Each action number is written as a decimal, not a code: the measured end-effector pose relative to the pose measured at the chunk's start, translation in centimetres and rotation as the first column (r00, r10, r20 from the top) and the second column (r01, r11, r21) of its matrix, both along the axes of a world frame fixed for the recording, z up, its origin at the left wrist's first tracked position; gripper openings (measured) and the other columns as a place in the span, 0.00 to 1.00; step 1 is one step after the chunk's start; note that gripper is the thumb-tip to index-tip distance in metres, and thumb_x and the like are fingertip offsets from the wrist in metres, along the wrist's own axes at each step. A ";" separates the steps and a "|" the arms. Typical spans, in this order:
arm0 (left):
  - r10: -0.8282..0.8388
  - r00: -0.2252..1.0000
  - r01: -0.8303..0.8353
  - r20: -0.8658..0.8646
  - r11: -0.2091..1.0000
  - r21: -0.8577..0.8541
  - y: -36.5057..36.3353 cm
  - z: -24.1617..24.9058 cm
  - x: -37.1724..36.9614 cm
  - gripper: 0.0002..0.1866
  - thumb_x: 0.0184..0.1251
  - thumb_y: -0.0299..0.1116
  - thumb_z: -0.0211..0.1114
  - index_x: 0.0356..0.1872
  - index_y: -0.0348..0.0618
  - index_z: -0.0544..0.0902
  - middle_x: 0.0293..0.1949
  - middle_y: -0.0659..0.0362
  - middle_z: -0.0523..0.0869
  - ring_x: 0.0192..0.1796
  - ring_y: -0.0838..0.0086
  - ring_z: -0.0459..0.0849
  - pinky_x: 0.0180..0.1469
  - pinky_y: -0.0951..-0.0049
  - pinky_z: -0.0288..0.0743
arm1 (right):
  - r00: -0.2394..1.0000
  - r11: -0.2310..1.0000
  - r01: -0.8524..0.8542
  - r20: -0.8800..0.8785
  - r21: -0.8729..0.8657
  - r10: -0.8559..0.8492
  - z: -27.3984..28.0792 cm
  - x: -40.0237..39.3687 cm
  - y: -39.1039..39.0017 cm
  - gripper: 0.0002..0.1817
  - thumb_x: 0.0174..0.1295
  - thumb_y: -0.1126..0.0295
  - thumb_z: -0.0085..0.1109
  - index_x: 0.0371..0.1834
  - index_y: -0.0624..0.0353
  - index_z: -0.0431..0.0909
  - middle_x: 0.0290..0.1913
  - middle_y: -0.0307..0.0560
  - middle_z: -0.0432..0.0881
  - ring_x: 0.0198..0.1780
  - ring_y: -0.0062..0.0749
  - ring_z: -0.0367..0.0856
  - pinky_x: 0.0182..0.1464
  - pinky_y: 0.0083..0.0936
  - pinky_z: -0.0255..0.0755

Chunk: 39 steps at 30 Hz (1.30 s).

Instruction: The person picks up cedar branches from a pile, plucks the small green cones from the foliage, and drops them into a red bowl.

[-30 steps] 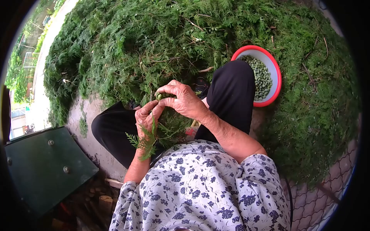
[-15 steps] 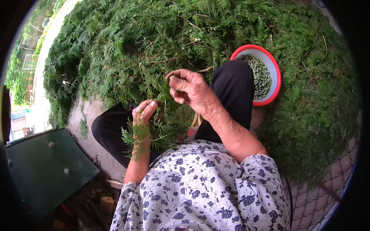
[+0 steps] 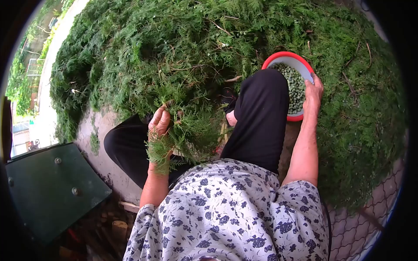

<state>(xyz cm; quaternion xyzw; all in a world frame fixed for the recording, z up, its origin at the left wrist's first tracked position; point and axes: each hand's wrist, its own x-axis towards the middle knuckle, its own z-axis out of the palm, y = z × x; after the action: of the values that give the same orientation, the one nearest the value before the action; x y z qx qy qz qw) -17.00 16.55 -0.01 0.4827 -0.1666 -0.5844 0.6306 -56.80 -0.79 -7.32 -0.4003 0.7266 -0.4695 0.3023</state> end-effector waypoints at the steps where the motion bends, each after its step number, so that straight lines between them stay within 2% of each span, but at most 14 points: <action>1: -0.001 1.000 0.001 0.002 1.000 0.002 0.0 0.2 -0.1 0.16 0.66 0.33 0.56 0.52 0.35 0.73 0.38 0.60 0.82 0.37 0.79 0.81 0.38 0.80 0.76 | 1.000 1.000 0.001 0.002 0.002 -0.001 -0.4 -0.3 0.1 0.21 0.58 0.78 0.50 0.56 0.66 0.68 0.54 0.50 0.72 0.55 0.35 0.72 0.58 0.29 0.64; 4: -0.037 0.994 0.038 0.105 0.999 -0.010 -0.1 0.4 -0.5 0.17 0.65 0.32 0.58 0.52 0.35 0.73 0.41 0.61 0.80 0.40 0.80 0.78 0.42 0.82 0.73 | 0.951 0.995 0.090 -0.295 -0.033 -0.096 0.6 0.8 1.0 0.17 0.58 0.77 0.50 0.52 0.66 0.72 0.52 0.49 0.74 0.52 0.31 0.73 0.55 0.25 0.66; 7: 0.002 0.983 0.001 0.186 1.000 -0.017 -0.2 -0.5 -1.0 0.18 0.64 0.32 0.60 0.53 0.34 0.73 0.42 0.60 0.80 0.42 0.80 0.76 0.47 0.81 0.70 | 0.988 0.967 -0.122 0.070 -0.224 0.140 6.2 7.8 2.6 0.11 0.58 0.74 0.55 0.44 0.63 0.78 0.35 0.40 0.81 0.36 0.22 0.78 0.38 0.18 0.71; 12: 0.003 0.880 -0.017 0.474 1.000 0.026 -0.3 -0.4 -1.4 0.20 0.62 0.32 0.62 0.53 0.33 0.73 0.43 0.59 0.79 0.44 0.78 0.75 0.49 0.80 0.68 | 0.602 0.637 -0.741 0.209 -0.214 0.771 11.5 20.2 8.3 0.03 0.57 0.76 0.57 0.33 0.62 0.79 0.28 0.35 0.78 0.25 0.14 0.73 0.28 0.11 0.66; 13: -0.007 0.871 -0.015 0.491 0.999 0.041 -0.2 -0.2 -1.4 0.20 0.62 0.32 0.62 0.53 0.33 0.73 0.43 0.60 0.79 0.44 0.79 0.75 0.49 0.80 0.68 | 0.515 0.571 -0.791 0.266 -0.220 0.815 11.1 21.8 9.0 0.05 0.54 0.76 0.61 0.33 0.61 0.79 0.25 0.36 0.77 0.25 0.16 0.74 0.29 0.14 0.67; 14: 0.014 0.859 -0.023 0.512 1.000 0.011 -0.1 -0.4 -1.5 0.19 0.63 0.31 0.61 0.52 0.32 0.73 0.43 0.60 0.79 0.44 0.80 0.74 0.48 0.80 0.67 | 0.506 0.487 -0.828 0.002 -0.278 0.862 10.1 23.2 9.4 0.08 0.50 0.75 0.64 0.34 0.61 0.79 0.25 0.38 0.75 0.27 0.19 0.75 0.30 0.17 0.68; 19: 0.029 0.799 0.024 0.601 0.996 -0.081 0.1 0.2 -1.7 0.17 0.64 0.30 0.59 0.52 0.32 0.73 0.39 0.62 0.79 0.39 0.81 0.74 0.44 0.83 0.68 | 0.500 0.447 -0.829 -0.088 -0.337 0.861 7.8 25.7 10.4 0.14 0.43 0.72 0.69 0.33 0.62 0.77 0.27 0.43 0.76 0.29 0.34 0.76 0.32 0.25 0.70; 22: -0.007 0.872 0.029 0.490 0.999 -0.038 0.4 -0.2 -1.7 0.18 0.64 0.31 0.60 0.51 0.30 0.73 0.35 0.63 0.79 0.35 0.83 0.73 0.37 0.83 0.68 | 0.451 0.388 -0.869 -0.167 -0.308 0.877 7.8 25.2 10.0 0.13 0.46 0.72 0.68 0.34 0.63 0.76 0.27 0.40 0.77 0.28 0.27 0.77 0.30 0.22 0.70; 25: -0.029 0.971 0.038 0.237 0.999 -0.036 0.3 0.1 -0.9 0.18 0.63 0.32 0.60 0.52 0.32 0.73 0.35 0.63 0.79 0.32 0.83 0.73 0.35 0.85 0.67 | 0.345 0.446 -0.883 0.444 -0.144 0.827 8.9 24.4 9.7 0.06 0.55 0.73 0.61 0.34 0.62 0.76 0.26 0.34 0.76 0.25 0.12 0.72 0.26 0.13 0.67; 27: 0.081 0.985 -0.076 0.154 0.996 -0.040 0.1 0.3 -0.2 0.13 0.66 0.31 0.56 0.48 0.36 0.75 0.24 0.64 0.76 0.21 0.82 0.70 0.24 0.80 0.64 | 0.450 0.568 -0.822 0.566 -0.040 0.691 10.7 23.1 9.0 0.06 0.56 0.75 0.58 0.37 0.62 0.76 0.27 0.36 0.76 0.25 0.15 0.72 0.27 0.13 0.68; 29: 0.079 0.994 -0.071 0.070 0.992 -0.109 0.2 -0.5 1.7 0.14 0.69 0.33 0.50 0.49 0.35 0.73 0.21 0.65 0.72 0.17 0.82 0.65 0.22 0.79 0.61 | 0.475 0.675 -0.692 0.541 -0.257 0.694 10.0 21.1 7.8 0.07 0.57 0.77 0.56 0.39 0.63 0.75 0.29 0.36 0.76 0.26 0.15 0.73 0.29 0.12 0.69; 33: -0.142 0.935 0.007 -0.325 0.924 -0.383 0.4 -1.1 4.9 0.20 0.69 0.36 0.47 0.54 0.32 0.69 0.15 0.66 0.66 0.15 0.81 0.59 0.21 0.78 0.54 | 0.758 0.841 -0.426 0.375 -0.334 0.533 8.0 13.8 4.1 0.10 0.56 0.81 0.51 0.41 0.65 0.75 0.35 0.39 0.76 0.31 0.16 0.73 0.34 0.13 0.70; 36: -0.406 0.793 -0.003 -0.455 0.744 -0.668 -0.2 -2.5 6.3 0.22 0.69 0.39 0.47 0.57 0.32 0.66 0.15 0.65 0.67 0.15 0.81 0.60 0.23 0.79 0.56 | 0.955 0.952 -0.254 0.113 -0.171 0.275 5.0 7.4 2.0 0.15 0.55 0.81 0.51 0.47 0.60 0.75 0.39 0.39 0.77 0.36 0.20 0.75 0.39 0.17 0.71; 39: -0.328 0.749 -0.122 -0.576 0.785 -0.607 0.4 -2.4 7.0 0.25 0.68 0.41 0.47 0.61 0.36 0.63 0.17 0.65 0.69 0.17 0.81 0.64 0.23 0.78 0.56 | 0.940 0.987 -0.158 -0.312 -0.042 0.137 2.2 3.3 1.1 0.19 0.57 0.79 0.51 0.52 0.51 0.75 0.56 0.48 0.71 0.50 0.32 0.76 0.50 0.23 0.71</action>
<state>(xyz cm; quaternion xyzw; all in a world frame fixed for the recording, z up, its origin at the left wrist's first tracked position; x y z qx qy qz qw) -9.95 16.94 -2.40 0.0066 -0.1426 -0.6649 0.7331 -53.52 0.36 -5.12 -0.5317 0.7167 -0.4014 0.2062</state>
